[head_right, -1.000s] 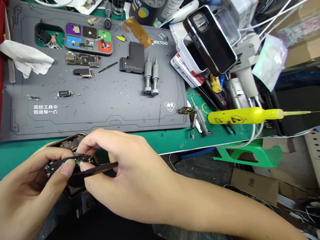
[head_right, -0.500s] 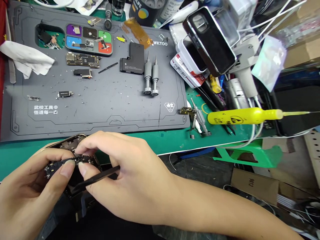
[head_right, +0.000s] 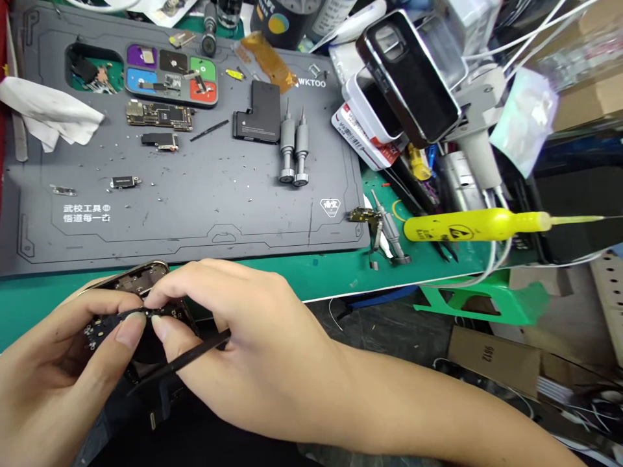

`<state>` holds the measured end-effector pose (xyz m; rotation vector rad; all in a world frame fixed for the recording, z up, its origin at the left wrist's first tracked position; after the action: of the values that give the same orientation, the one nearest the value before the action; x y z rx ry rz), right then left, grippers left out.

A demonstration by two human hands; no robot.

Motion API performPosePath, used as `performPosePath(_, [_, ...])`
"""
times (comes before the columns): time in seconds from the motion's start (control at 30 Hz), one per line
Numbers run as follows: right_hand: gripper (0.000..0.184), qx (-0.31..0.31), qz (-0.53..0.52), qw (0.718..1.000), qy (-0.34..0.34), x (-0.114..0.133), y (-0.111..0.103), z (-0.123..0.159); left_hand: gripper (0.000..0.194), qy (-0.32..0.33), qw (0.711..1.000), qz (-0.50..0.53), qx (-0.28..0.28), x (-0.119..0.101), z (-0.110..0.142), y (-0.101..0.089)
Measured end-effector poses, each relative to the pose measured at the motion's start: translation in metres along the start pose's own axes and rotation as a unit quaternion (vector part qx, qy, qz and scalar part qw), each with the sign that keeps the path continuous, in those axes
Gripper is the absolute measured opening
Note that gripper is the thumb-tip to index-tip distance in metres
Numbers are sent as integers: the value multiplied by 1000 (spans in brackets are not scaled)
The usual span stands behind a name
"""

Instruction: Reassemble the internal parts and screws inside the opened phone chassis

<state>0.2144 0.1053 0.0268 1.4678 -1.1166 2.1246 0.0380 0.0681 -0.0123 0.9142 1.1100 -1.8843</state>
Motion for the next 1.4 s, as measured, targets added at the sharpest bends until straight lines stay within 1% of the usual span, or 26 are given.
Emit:
performPosePath(0.07, [16, 4, -12, 1000, 6, -1, 0, 0, 20, 22, 1000, -2, 5, 1, 3, -2])
performPosePath(0.17, [14, 7, -23, 1000, 18, -3, 0, 0, 11, 60, 998, -10, 13, -3, 5, -3])
performPosePath(0.23, [14, 7, -27, 999, 20, -3, -1, 0, 7, 67, 998, -14, 13, -5, 5, -3])
performPosePath(0.37, [14, 7, -52, 998, 37, -6, -1, 0, 3, 62, 998, -7, 20, -4, 3, 1])
performPosePath(0.5, [12, 17, -130, 988, 80, -13, 2, -1, 4, 68, 998, 1, 9, -3, 3, 0])
performPosePath(0.67, [7, 36, -261, 956, 132, -24, 10, -3, 2, 60, 998, -9, -2, -1, 4, -3])
performPosePath(0.77, [9, 52, -284, 944, 160, -28, 12, -2, 6, 59, 998, -2, -9, 1, 4, -3])
performPosePath(0.87, [13, 55, -276, 944, 173, -30, 11, -1, 14, 37, 999, 18, -18, 4, 2, -3])
performPosePath(1.0, [13, 45, -251, 954, 154, -27, 6, 0, 33, 2, 999, 36, -33, 5, -5, -2])
performPosePath(1.13, [17, 29, -174, 978, 115, -21, 1, 3, 38, 0, 998, 45, -34, 0, -14, 0])
performPosePath(1.27, [16, 18, -119, 990, 68, -13, -3, 3, 35, 7, 999, 40, -29, 0, -11, -3])
performPosePath(1.4, [15, 9, -104, 994, 38, -10, -5, 0, 18, 52, 998, 25, -16, -3, -1, -6])
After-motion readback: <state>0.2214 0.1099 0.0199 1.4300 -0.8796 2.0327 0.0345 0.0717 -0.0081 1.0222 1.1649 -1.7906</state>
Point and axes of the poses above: each hand's wrist, its own z-axis away from the middle knuckle, its own y-axis out of the palm, x = y × z, the point moved 8 cm from there along -z, towards the middle knuckle, and after that the axes turned 15 degrees about x, right-handed, at the moved point
